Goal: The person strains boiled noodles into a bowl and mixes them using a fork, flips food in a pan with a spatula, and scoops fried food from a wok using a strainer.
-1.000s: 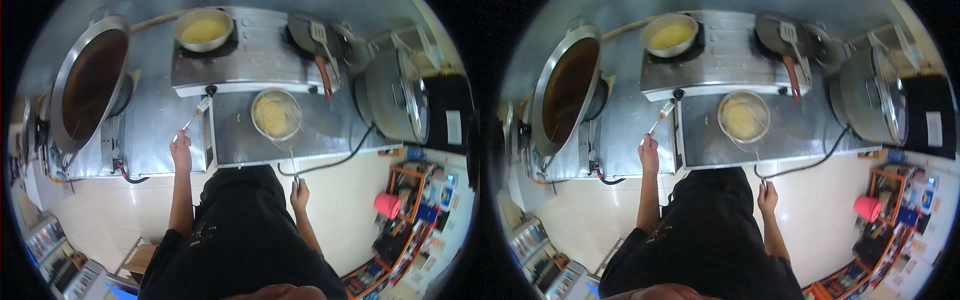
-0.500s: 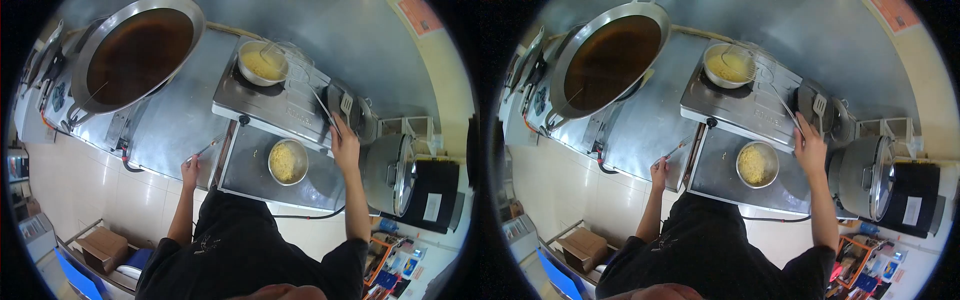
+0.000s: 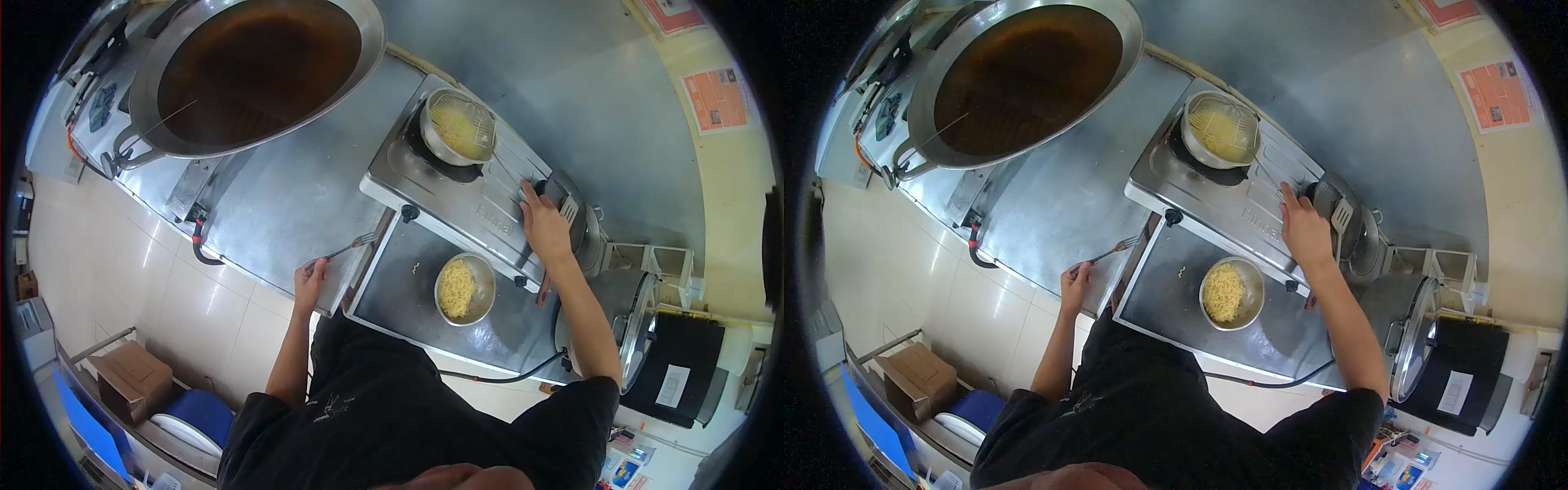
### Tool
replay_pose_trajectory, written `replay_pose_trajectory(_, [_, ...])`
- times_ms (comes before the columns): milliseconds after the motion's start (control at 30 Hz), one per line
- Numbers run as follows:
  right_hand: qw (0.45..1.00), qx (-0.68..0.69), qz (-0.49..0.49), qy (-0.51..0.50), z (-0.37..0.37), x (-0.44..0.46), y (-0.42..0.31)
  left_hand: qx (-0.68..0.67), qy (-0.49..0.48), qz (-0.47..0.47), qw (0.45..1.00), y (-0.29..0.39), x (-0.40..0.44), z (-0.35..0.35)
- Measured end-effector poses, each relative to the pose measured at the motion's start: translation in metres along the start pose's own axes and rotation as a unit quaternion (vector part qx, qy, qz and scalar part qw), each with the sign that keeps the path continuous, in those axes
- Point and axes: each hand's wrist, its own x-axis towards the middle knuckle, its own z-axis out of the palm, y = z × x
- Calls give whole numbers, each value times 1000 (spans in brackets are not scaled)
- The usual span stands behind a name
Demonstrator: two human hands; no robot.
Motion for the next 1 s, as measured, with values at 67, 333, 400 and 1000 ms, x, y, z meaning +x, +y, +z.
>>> replay_pose_trajectory(67, [999, -22, -3, -25, -11, 3, -2, -7, 1, 5, 1000, 2, 0, 1])
replay_pose_trajectory(333, [968, 77, 49, -233, -119, 73, 2, 0, 3, 3, 1000, -5, 0, -3])
replay_pose_trajectory(400, [986, 95, -9, -139, -112, 72, 10, -1, 3, 6, 1000, -5, 0, -4])
replay_pose_trajectory(1000, [885, 329, 147, -294, -97, 83, 22, -20, -12, 22, 999, -5, -2, -8])
